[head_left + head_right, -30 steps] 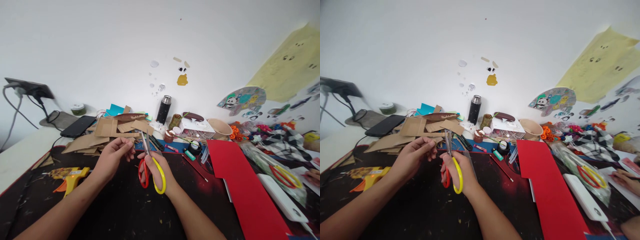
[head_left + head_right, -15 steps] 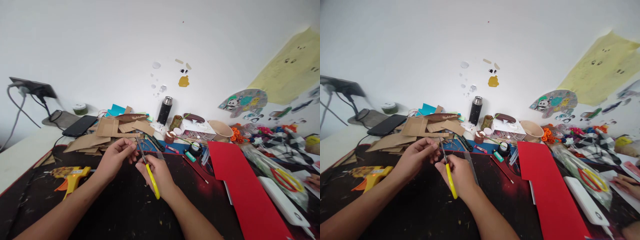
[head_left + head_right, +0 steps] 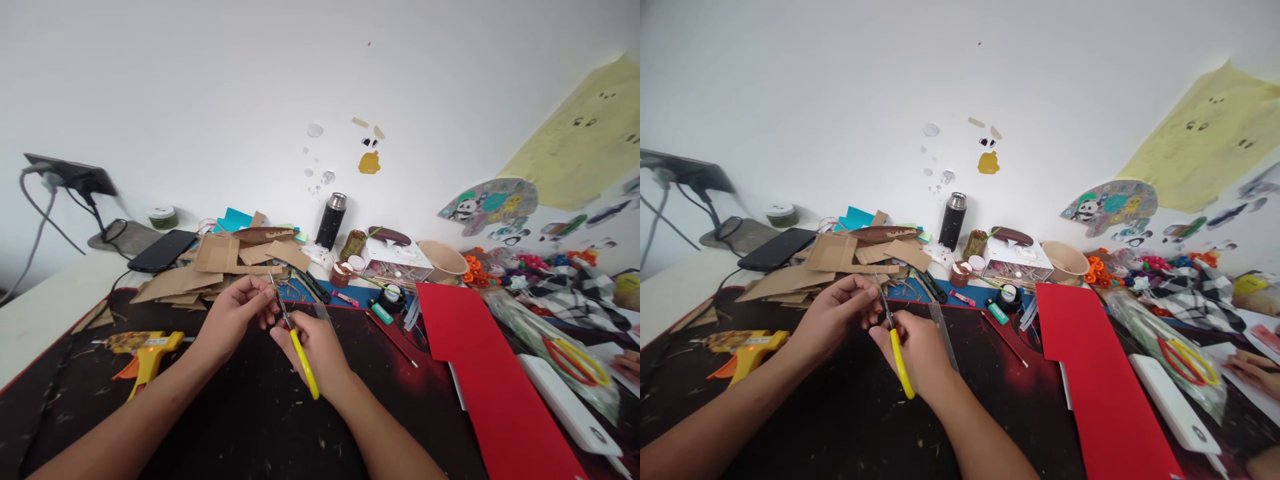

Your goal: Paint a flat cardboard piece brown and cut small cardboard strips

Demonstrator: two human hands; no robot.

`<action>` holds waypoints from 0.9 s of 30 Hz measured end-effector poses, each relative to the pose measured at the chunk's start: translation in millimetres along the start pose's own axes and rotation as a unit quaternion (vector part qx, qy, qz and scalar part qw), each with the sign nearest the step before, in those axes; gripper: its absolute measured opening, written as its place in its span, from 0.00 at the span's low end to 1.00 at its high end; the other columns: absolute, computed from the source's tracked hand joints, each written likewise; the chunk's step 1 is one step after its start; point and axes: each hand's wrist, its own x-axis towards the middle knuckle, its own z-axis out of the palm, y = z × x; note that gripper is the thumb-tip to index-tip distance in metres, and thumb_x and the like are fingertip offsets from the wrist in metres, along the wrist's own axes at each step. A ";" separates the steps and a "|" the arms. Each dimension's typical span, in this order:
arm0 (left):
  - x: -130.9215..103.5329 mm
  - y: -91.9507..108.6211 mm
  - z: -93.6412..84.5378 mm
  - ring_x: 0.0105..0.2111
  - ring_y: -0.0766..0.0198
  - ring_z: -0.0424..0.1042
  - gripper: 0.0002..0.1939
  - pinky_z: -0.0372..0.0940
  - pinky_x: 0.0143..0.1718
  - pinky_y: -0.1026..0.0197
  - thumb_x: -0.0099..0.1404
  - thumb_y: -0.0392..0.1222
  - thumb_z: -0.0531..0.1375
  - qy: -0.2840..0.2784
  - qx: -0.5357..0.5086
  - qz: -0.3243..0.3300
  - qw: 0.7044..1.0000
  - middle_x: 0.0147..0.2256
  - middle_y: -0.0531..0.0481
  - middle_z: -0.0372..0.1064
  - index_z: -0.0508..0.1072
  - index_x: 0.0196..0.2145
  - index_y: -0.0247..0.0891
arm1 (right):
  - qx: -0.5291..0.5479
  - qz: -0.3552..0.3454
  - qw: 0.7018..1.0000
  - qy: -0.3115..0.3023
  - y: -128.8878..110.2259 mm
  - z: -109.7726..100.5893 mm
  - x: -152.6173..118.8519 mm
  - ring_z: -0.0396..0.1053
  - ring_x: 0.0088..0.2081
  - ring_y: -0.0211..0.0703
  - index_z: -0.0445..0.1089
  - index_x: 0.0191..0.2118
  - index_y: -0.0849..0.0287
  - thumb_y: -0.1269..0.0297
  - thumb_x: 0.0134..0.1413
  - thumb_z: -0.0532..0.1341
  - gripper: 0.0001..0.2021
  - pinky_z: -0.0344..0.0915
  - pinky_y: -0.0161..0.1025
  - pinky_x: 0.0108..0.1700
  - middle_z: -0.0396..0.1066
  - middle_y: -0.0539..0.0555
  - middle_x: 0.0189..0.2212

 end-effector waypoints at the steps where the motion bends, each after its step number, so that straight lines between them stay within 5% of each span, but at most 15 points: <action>1: 0.0 0.4 0.2 0.22 0.63 0.74 0.26 0.67 0.23 0.62 0.59 0.65 0.79 -0.001 -0.001 0.001 1.000 0.25 0.52 0.79 0.76 0.33 0.41 | -0.001 0.000 1.000 -0.001 -0.2 0.0 0.0 0.61 0.28 0.41 0.78 0.37 0.55 0.45 0.67 0.70 0.18 0.58 0.36 0.30 0.70 0.49 0.27; 27: -0.1 -1.9 -1.4 0.20 0.66 0.71 0.26 0.64 0.21 0.64 0.60 0.64 0.78 -0.012 0.007 -0.007 1.000 0.23 0.54 0.76 0.75 0.32 0.42 | -0.016 -0.011 1.000 -0.001 4.9 0.2 -0.7 0.62 0.26 0.40 0.78 0.37 0.55 0.48 0.70 0.68 0.16 0.56 0.35 0.27 0.72 0.49 0.26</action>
